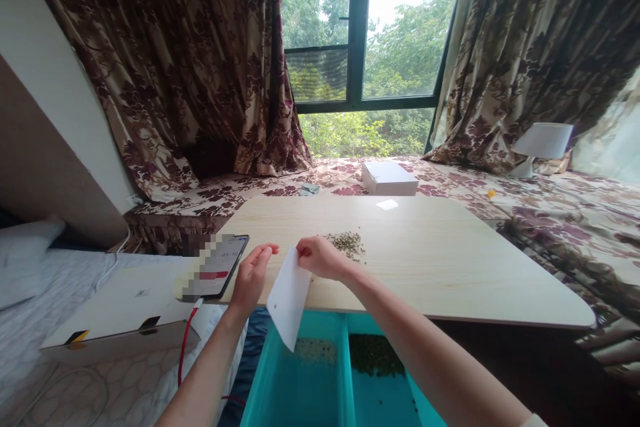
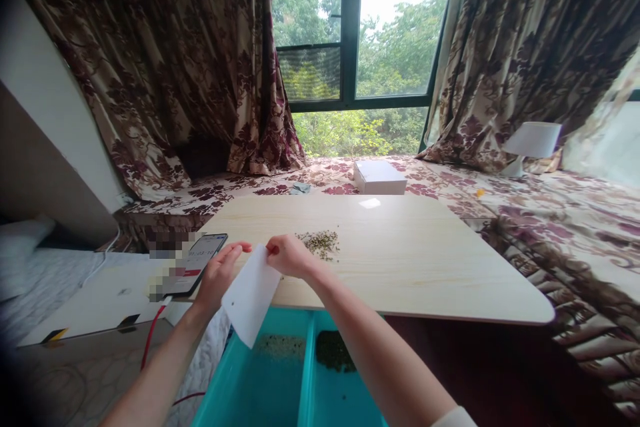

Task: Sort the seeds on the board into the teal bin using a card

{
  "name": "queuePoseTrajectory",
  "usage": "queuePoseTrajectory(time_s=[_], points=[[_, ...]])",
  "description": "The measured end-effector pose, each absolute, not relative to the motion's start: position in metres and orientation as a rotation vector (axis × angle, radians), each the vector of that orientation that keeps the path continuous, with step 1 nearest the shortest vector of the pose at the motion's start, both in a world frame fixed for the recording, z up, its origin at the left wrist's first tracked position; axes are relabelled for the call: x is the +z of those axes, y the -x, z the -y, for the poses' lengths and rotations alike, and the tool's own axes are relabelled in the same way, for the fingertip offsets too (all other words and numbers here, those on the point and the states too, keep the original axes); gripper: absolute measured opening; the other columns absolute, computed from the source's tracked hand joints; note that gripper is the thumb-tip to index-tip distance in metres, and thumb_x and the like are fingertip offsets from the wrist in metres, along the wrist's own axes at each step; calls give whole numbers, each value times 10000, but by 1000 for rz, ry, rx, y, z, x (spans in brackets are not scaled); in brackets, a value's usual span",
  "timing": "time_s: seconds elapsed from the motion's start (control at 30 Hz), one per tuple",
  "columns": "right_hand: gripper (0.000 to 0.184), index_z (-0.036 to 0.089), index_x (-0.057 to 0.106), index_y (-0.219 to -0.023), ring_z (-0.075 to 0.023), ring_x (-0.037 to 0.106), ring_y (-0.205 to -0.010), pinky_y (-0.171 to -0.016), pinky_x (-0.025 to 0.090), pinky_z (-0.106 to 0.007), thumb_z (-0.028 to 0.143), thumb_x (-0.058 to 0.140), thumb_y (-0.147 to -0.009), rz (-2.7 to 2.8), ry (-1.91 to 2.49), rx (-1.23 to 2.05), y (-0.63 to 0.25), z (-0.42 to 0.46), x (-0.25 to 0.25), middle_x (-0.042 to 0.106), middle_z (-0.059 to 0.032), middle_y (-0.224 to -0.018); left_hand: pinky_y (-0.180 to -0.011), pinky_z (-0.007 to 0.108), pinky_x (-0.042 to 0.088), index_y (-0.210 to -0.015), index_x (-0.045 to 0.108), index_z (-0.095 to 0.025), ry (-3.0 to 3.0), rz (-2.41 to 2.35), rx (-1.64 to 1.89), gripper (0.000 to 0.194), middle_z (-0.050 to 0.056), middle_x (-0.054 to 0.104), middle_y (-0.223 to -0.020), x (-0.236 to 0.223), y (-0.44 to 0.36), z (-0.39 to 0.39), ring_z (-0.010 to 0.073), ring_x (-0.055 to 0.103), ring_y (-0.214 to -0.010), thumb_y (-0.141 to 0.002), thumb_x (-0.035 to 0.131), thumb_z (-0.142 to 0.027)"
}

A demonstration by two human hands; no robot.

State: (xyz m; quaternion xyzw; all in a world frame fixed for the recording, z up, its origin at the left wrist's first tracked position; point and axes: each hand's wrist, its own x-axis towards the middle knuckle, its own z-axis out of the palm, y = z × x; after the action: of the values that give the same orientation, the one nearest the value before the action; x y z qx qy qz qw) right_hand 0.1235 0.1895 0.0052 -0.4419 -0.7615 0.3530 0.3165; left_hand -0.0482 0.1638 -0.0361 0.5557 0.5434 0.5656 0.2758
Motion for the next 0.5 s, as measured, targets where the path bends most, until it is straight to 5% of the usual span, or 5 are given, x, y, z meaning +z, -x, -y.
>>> queuePoseTrajectory(time_s=[0.5], points=[[117,182,535,-595,-120,485,-567,-507,328,-227,102,449,-602,1937,1311,770,-212,-161,8,538,20,-576,-921,360,416,-933,675,-170,-1557,-1465,1414,413,76,688,-1009,-39,47,-165,264,584,-1041,-777,523,-521]])
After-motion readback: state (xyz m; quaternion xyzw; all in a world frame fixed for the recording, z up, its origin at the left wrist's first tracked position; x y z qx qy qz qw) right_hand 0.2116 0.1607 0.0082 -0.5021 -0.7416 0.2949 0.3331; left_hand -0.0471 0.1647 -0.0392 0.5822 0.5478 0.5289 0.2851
